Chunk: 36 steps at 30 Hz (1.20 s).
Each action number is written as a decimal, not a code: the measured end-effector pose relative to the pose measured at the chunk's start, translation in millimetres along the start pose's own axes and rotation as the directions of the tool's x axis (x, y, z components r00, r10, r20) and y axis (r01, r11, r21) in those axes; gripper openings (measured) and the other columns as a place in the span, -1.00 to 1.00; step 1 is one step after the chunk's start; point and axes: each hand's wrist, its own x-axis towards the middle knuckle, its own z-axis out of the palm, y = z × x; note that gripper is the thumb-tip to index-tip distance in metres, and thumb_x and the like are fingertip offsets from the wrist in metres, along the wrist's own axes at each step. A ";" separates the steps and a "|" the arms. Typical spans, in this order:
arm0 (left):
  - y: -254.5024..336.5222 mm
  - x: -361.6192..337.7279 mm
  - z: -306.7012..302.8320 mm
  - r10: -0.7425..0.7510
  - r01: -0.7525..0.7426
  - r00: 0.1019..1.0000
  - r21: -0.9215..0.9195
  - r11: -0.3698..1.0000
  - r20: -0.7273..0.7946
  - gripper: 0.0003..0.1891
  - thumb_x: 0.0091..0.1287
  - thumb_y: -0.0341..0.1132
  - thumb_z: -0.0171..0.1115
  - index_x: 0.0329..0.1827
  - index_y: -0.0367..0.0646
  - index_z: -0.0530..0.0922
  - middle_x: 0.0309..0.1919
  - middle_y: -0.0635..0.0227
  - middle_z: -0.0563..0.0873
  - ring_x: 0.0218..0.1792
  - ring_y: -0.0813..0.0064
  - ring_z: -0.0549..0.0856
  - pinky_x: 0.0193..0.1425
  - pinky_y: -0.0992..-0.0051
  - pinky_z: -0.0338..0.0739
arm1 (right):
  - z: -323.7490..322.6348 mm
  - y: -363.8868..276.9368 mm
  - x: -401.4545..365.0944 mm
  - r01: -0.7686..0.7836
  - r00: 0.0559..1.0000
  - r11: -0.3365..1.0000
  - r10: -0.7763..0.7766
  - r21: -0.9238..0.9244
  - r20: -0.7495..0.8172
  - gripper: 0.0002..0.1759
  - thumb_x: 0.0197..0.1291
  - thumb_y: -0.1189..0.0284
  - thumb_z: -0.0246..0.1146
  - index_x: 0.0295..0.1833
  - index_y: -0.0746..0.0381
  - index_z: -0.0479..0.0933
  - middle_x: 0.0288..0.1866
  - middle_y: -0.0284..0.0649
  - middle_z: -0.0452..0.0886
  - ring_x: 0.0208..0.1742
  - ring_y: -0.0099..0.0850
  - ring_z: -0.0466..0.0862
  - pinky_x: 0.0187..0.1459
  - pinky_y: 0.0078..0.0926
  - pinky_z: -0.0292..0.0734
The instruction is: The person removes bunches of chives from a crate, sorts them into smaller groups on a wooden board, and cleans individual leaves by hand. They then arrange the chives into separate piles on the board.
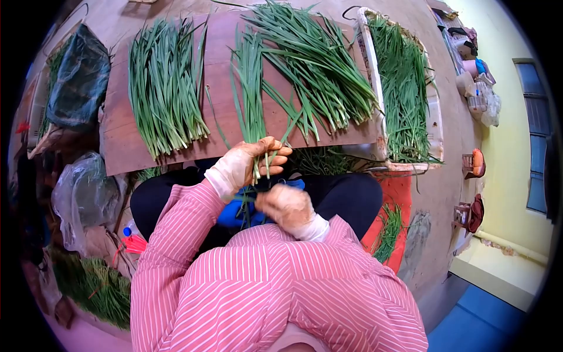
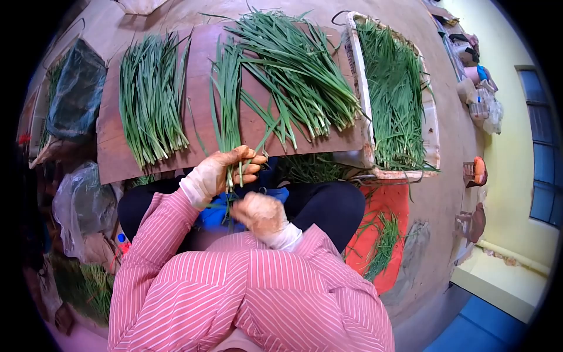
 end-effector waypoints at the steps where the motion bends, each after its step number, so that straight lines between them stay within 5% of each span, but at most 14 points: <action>1: 3.9 -1.2 -1.3 -0.023 0.024 0.999 0.016 1.000 -0.045 -0.69 0.46 -0.15 0.07 0.02 -0.25 0.50 -0.03 0.15 0.69 -0.28 0.57 0.71 -0.32 0.62 0.65 | -1.2 5.0 -13.3 -0.079 0.975 0.981 0.039 0.175 0.218 -0.73 0.16 0.19 0.25 -0.18 0.14 0.60 -0.35 -0.20 0.59 -0.24 -0.23 0.63 -0.25 -0.24 0.53; 3: 4.4 0.2 -14.0 -0.050 0.050 0.999 0.013 0.999 -0.021 -0.72 0.48 -0.15 0.04 0.00 -0.18 0.51 -0.15 0.27 0.71 -0.45 0.65 0.62 -0.46 0.66 0.55 | -2.5 25.3 -30.7 -0.166 0.895 0.985 0.167 -0.040 0.414 -0.70 0.10 0.13 0.35 -0.25 0.15 0.64 -0.26 -0.17 0.65 -0.18 -0.19 0.67 -0.16 -0.33 0.59; 5: 9.1 -8.3 0.2 -0.060 0.064 0.994 0.039 0.997 -0.092 -0.68 0.49 -0.14 0.04 0.09 -0.20 0.49 -0.31 0.40 0.65 -0.54 0.71 0.49 -0.55 0.72 0.38 | -12.9 45.8 -24.2 -0.249 0.968 0.957 0.246 -0.146 -0.039 -0.69 0.11 0.12 0.32 -0.27 0.14 0.59 -0.27 -0.19 0.64 -0.20 -0.22 0.67 -0.20 -0.27 0.57; 7: 16.5 -21.7 12.8 -0.070 0.082 0.984 0.068 0.994 -0.166 -0.63 0.49 -0.14 0.03 0.17 -0.22 0.46 -0.46 0.53 0.58 -0.63 0.78 0.36 -0.63 0.79 0.22 | -35.3 54.0 4.7 -0.377 0.852 0.920 0.298 -0.109 -0.431 -0.64 0.10 0.08 0.35 -0.25 0.17 0.62 -0.28 -0.17 0.65 -0.27 -0.17 0.67 -0.23 -0.25 0.58; 9: 27.2 -33.3 21.7 -0.046 0.036 0.996 0.112 0.993 0.082 -0.64 0.48 -0.13 0.06 0.15 -0.20 0.49 -0.62 0.66 0.32 -0.65 0.80 0.26 -0.63 0.74 0.11 | -58.3 57.6 33.4 -0.518 0.779 0.822 0.338 -0.238 -0.529 -0.60 0.08 0.04 0.35 -0.29 0.18 0.61 -0.30 -0.18 0.64 -0.32 -0.18 0.67 -0.28 -0.25 0.56; 15: 55.7 -52.0 22.9 0.385 -0.403 0.881 0.009 0.915 0.275 -0.55 0.45 -0.13 0.07 0.27 -0.24 0.40 -0.73 0.65 0.19 -0.75 0.79 0.15 -0.69 0.70 0.02 | -54.2 84.1 79.8 -0.454 0.890 0.716 0.333 -0.530 -0.313 -0.54 0.02 0.00 0.36 -0.36 0.23 0.56 -0.38 -0.15 0.62 -0.35 -0.20 0.67 -0.32 -0.27 0.57; 17: 60.3 -51.9 33.6 0.363 -0.369 0.927 0.048 0.928 0.098 -0.59 0.46 -0.13 0.05 0.24 -0.20 0.44 -0.72 0.65 0.15 -0.74 0.76 0.12 -0.67 0.68 0.01 | -44.5 104.2 76.6 -0.440 0.893 0.761 0.313 -0.477 -0.324 -0.56 0.03 0.00 0.36 -0.35 0.20 0.57 -0.36 -0.15 0.62 -0.33 -0.17 0.67 -0.32 -0.26 0.56; 21: 42.9 -21.8 6.6 0.296 -0.291 0.944 -0.051 0.955 0.149 -0.59 0.48 -0.12 0.03 0.27 -0.15 0.43 -0.63 0.63 0.18 -0.64 0.72 0.16 -0.55 0.68 0.07 | -53.3 78.6 69.7 -0.526 0.838 0.806 0.438 -0.271 -0.325 -0.68 0.06 0.13 0.37 -0.36 0.17 0.57 -0.36 -0.15 0.61 -0.33 -0.11 0.65 -0.33 -0.26 0.55; 23: 38.5 -16.3 9.2 0.289 -0.286 0.956 -0.057 0.956 0.052 -0.58 0.47 -0.13 0.04 0.29 -0.14 0.41 -0.61 0.61 0.22 -0.61 0.72 0.19 -0.53 0.68 0.10 | -35.8 62.3 48.5 -0.183 0.923 0.967 0.107 -0.178 -0.370 -0.79 0.03 0.28 0.40 -0.41 0.15 0.56 -0.43 -0.18 0.58 -0.43 -0.18 0.62 -0.37 -0.30 0.55; 25: 36.4 -16.3 12.5 0.285 -0.284 0.958 -0.049 0.958 0.018 -0.59 0.47 -0.14 0.05 0.29 -0.13 0.41 -0.61 0.61 0.23 -0.60 0.72 0.21 -0.52 0.68 0.11 | -28.5 41.3 23.2 0.109 0.992 0.981 -0.097 -0.163 0.080 -0.73 0.05 0.23 0.39 -0.46 0.16 0.52 -0.43 -0.22 0.56 -0.41 -0.24 0.61 -0.33 -0.36 0.55; 27: 36.5 -15.1 11.8 0.286 -0.286 0.958 -0.041 0.957 -0.014 -0.59 0.47 -0.15 0.06 0.29 -0.13 0.42 -0.60 0.60 0.24 -0.59 0.71 0.22 -0.52 0.69 0.13 | -25.7 35.4 9.2 -0.008 0.984 0.997 0.020 -0.072 0.174 -0.67 0.06 0.15 0.40 -0.49 0.14 0.51 -0.49 -0.23 0.53 -0.48 -0.23 0.59 -0.33 -0.37 0.55; 30: 33.1 -13.3 1.1 0.277 -0.278 0.958 0.013 0.960 0.069 -0.62 0.46 -0.14 0.07 0.24 -0.12 0.45 -0.61 0.61 0.25 -0.60 0.73 0.24 -0.53 0.69 0.16 | -46.4 61.2 37.9 -0.294 0.893 0.901 0.139 -0.319 -0.428 -0.55 0.16 0.03 0.30 -0.51 0.20 0.52 -0.51 -0.17 0.57 -0.53 -0.19 0.60 -0.40 -0.35 0.53; 33: 30.7 -9.2 -1.1 0.233 -0.236 0.971 0.065 0.969 0.059 -0.64 0.46 -0.11 0.09 0.19 -0.11 0.49 -0.62 0.63 0.26 -0.62 0.74 0.25 -0.54 0.70 0.17 | -60.7 79.8 59.1 -0.576 0.817 0.734 0.506 -0.359 -0.275 -0.44 0.22 -0.10 0.17 -0.45 0.23 0.55 -0.43 -0.07 0.61 -0.26 -0.05 0.64 -0.15 -0.15 0.50; 36: 28.6 -8.2 2.9 0.188 -0.183 0.981 0.083 0.980 -0.053 -0.64 0.44 -0.10 0.12 0.13 -0.14 0.53 -0.62 0.62 0.34 -0.63 0.74 0.31 -0.56 0.71 0.24 | -51.8 88.1 64.5 -0.564 0.825 0.793 0.530 -0.231 -0.195 -0.50 0.22 -0.04 0.20 -0.36 0.22 0.60 -0.37 -0.04 0.63 -0.22 -0.02 0.63 -0.17 -0.10 0.49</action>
